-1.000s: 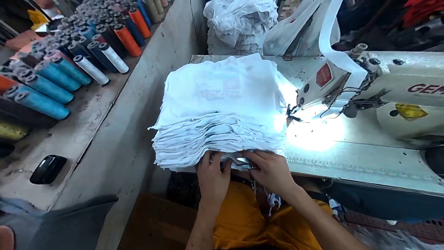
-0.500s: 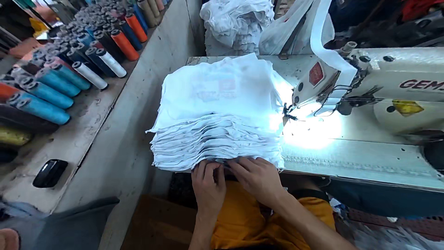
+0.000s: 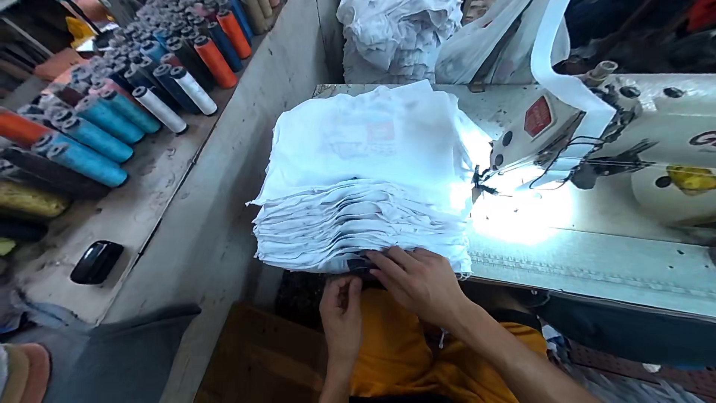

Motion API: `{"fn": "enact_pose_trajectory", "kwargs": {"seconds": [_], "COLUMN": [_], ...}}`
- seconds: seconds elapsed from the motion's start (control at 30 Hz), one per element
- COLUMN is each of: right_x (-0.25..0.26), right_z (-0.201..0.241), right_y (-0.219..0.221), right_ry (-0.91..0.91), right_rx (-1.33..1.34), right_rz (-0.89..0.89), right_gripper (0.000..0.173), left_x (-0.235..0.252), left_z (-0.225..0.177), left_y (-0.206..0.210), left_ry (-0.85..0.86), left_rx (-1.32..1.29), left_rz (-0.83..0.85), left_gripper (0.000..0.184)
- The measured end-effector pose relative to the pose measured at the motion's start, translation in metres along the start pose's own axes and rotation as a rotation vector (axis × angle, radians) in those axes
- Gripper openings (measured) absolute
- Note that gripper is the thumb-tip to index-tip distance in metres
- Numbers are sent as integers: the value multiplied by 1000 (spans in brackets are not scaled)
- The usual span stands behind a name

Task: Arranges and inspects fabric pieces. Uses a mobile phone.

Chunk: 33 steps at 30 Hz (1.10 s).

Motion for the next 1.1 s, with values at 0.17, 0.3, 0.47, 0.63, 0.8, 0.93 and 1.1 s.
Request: {"fn": "enact_pose_trajectory", "kwargs": {"seconds": [0.17,0.3,0.47,0.63,0.8,0.93,1.1], "right_x": [1,2,-6,5,21,12,-10], "right_z": [9,8,-23,-35,-46,-54,-63], "right_y": [6,6,6,-10,-11,8,11], "right_ry": [5,29,161,239,224,232,312], "right_rx": [28,18,-23,94,-11,30,148], "right_rz": [33,46,93,-5,-199,-177,33], "right_gripper": [35,35,24,18,14,10,23], "left_x": [18,22,3,0,20,32,38], "left_z": [12,10,8,-12,-50,-65,-65], "left_y": [-37,-25,-6,4,11,33,66], "left_ry": [-203,-302,-190,96,386,481,449], "left_rx": [-272,-436,-144,26,323,440,694], "left_rz": [-273,-239,26,56,36,111,233], "left_gripper": [14,13,15,13,11,11,15]}}
Point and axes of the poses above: each hand's wrist, its own x-axis towards the middle knuckle, its own y-axis out of the palm, z = x × y, the point moved 9 cm from there along x, towards the middle knuckle, and after that the axes turned 7 degrees about -x, right-handed, at the moved point
